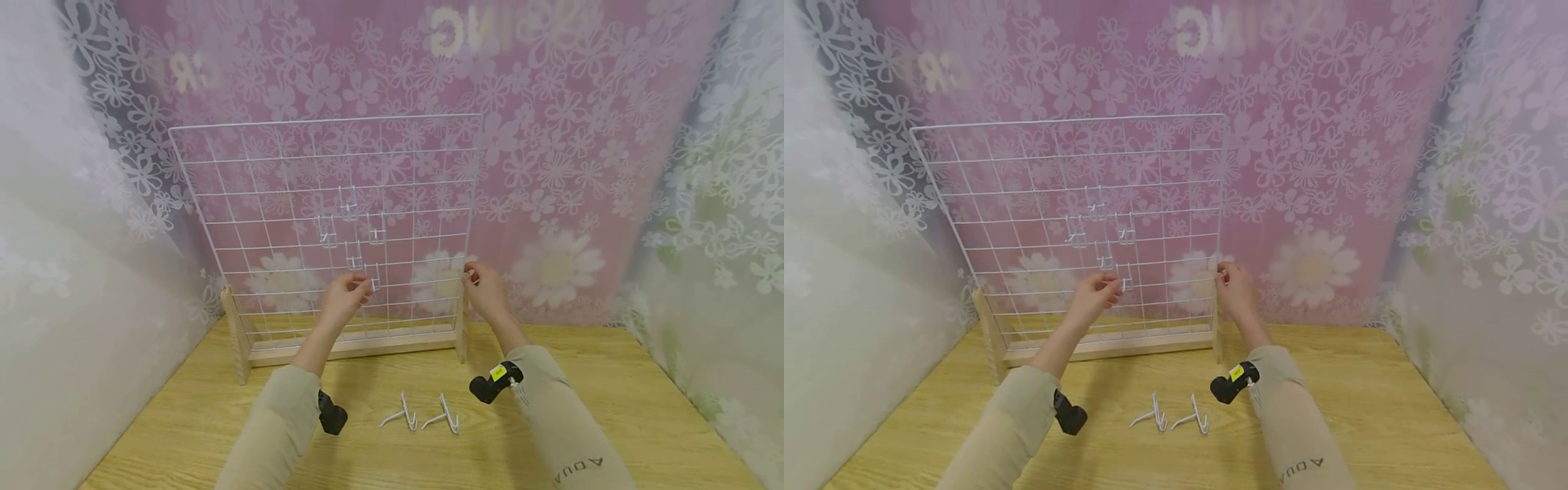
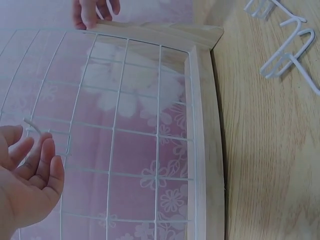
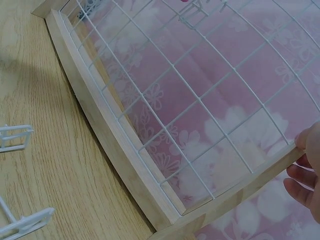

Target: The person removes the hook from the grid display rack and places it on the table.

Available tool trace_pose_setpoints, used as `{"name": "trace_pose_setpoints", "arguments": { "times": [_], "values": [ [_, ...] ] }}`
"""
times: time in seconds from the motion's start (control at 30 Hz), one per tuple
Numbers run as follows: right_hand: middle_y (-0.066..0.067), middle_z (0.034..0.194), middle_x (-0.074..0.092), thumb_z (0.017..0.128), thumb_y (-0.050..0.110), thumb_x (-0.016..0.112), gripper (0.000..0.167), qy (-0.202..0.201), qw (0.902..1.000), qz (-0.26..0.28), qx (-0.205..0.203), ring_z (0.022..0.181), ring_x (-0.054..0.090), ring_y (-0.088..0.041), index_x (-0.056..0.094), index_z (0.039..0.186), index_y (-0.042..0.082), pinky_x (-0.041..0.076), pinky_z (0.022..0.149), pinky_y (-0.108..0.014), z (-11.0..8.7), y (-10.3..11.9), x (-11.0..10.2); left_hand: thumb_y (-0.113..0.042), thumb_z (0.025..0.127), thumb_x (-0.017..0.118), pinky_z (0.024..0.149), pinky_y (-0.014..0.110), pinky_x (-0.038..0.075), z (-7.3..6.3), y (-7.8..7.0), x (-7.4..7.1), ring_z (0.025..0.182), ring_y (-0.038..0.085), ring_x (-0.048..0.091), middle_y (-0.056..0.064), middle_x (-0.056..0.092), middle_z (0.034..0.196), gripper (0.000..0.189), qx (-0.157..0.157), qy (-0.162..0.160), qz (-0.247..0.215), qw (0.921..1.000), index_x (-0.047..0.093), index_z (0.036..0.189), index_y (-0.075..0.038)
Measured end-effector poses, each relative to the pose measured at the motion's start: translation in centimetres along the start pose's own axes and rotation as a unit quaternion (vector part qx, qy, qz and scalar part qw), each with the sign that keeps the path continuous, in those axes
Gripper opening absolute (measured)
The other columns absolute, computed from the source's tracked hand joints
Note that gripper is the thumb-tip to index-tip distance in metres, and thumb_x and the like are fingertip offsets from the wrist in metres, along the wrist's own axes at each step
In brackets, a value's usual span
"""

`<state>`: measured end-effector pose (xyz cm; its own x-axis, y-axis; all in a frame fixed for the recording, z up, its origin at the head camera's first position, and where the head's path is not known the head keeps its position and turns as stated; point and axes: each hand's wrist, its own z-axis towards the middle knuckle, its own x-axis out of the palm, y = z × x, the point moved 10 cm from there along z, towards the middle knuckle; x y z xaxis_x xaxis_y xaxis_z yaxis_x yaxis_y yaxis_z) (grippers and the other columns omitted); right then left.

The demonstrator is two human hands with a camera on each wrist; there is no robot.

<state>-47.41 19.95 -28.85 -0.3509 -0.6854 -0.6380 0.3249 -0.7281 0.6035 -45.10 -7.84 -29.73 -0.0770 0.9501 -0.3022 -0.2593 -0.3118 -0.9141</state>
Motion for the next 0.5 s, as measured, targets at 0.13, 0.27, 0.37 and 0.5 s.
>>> {"name": "trace_pose_setpoints", "arguments": {
  "times": [0.13,0.27,0.37,0.5],
  "values": [
    [-0.018,0.089,0.055,0.092,0.009,0.052,0.025,-0.005,0.9999,-0.006,-0.009,0.083,0.056,-0.033,0.057,0.113,-0.003,0.045,0.068,-0.043,-0.09,0.16,-0.06,-0.017,0.093,0.056,0.073,0.034,0.051,0.08,0.14,0.32,0.083,0.032,0.061,0.015,0.065,0.091,0.028,-0.013,0.001,-0.014,0.9998,0.058,0.114,0.001],
    [-0.018,0.089,0.056,0.092,0.009,0.053,0.025,-0.006,0.9999,-0.009,-0.012,0.083,0.056,-0.033,0.057,0.113,-0.004,0.045,0.068,-0.044,-0.12,0.16,-0.04,-0.016,0.093,0.056,0.072,0.035,0.052,0.0,-0.31,0.52,0.076,0.026,0.062,0.014,0.065,0.087,0.026,0.003,-0.001,-0.014,0.9999,0.06,0.111,0.002],
    [-0.018,0.09,0.056,0.092,0.01,0.053,0.025,-0.005,0.9999,-0.01,-0.009,0.084,0.056,-0.033,0.057,0.113,-0.003,0.046,0.067,-0.043,-0.13,0.1,-0.03,-0.015,0.092,0.057,0.069,0.034,0.052,0.08,-0.57,0.72,0.073,0.025,0.063,0.015,0.065,0.086,0.024,0.013,-0.003,-0.007,0.9999,0.061,0.106,0.003],
    [-0.018,0.091,0.056,0.092,0.01,0.053,0.025,-0.004,1.0,-0.006,-0.007,0.083,0.056,-0.032,0.057,0.113,-0.003,0.046,0.067,-0.042,-0.18,0.21,-0.13,-0.014,0.091,0.058,0.071,0.034,0.052,0.45,-0.22,1.06,0.079,0.03,0.063,0.02,0.065,0.092,0.021,-0.012,-0.006,0.0,0.9999,0.062,0.105,0.002]
  ]
}}
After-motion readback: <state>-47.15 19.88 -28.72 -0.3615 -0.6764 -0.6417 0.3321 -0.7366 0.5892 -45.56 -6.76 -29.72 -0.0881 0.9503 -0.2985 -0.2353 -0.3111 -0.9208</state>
